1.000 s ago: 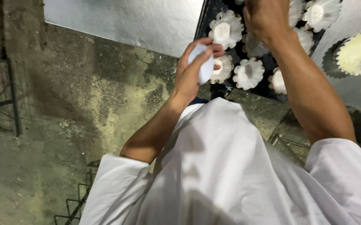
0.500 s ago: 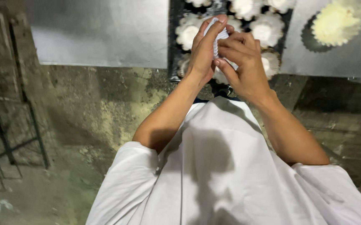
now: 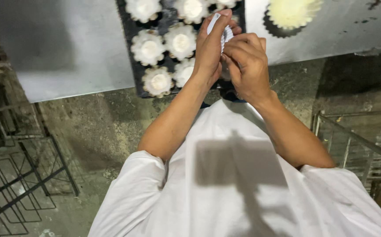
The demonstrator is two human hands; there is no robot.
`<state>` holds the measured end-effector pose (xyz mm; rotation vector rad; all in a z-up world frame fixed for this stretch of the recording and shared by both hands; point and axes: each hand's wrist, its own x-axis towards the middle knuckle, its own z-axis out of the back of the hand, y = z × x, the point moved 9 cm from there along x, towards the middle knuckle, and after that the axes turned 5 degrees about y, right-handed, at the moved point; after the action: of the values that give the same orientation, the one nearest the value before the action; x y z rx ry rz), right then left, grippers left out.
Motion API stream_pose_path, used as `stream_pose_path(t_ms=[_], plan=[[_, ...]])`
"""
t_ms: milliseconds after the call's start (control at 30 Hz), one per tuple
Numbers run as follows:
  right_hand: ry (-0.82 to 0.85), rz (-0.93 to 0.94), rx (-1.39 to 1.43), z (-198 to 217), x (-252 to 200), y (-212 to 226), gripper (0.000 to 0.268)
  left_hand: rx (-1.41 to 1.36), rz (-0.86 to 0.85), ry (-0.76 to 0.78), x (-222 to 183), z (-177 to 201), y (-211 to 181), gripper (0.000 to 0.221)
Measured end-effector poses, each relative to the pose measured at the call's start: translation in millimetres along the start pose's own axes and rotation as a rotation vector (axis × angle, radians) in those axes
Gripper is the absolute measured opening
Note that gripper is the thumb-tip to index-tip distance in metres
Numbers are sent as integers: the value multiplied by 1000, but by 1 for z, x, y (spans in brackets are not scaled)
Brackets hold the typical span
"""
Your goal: The person places paper liners into metal baking molds arranged on a tray, using their hands to separate and press each liner into a mold.
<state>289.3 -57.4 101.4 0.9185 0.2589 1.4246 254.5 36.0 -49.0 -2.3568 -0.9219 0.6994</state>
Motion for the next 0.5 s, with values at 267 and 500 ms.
stream_pose_path(t_ms=[267, 500], plan=[[-42, -138, 134, 37, -20, -63, 12, 48, 67, -47, 16, -32, 47, 41], [-81, -211, 269, 52, -29, -96, 18, 60, 71, -66, 24, -45, 66, 45]])
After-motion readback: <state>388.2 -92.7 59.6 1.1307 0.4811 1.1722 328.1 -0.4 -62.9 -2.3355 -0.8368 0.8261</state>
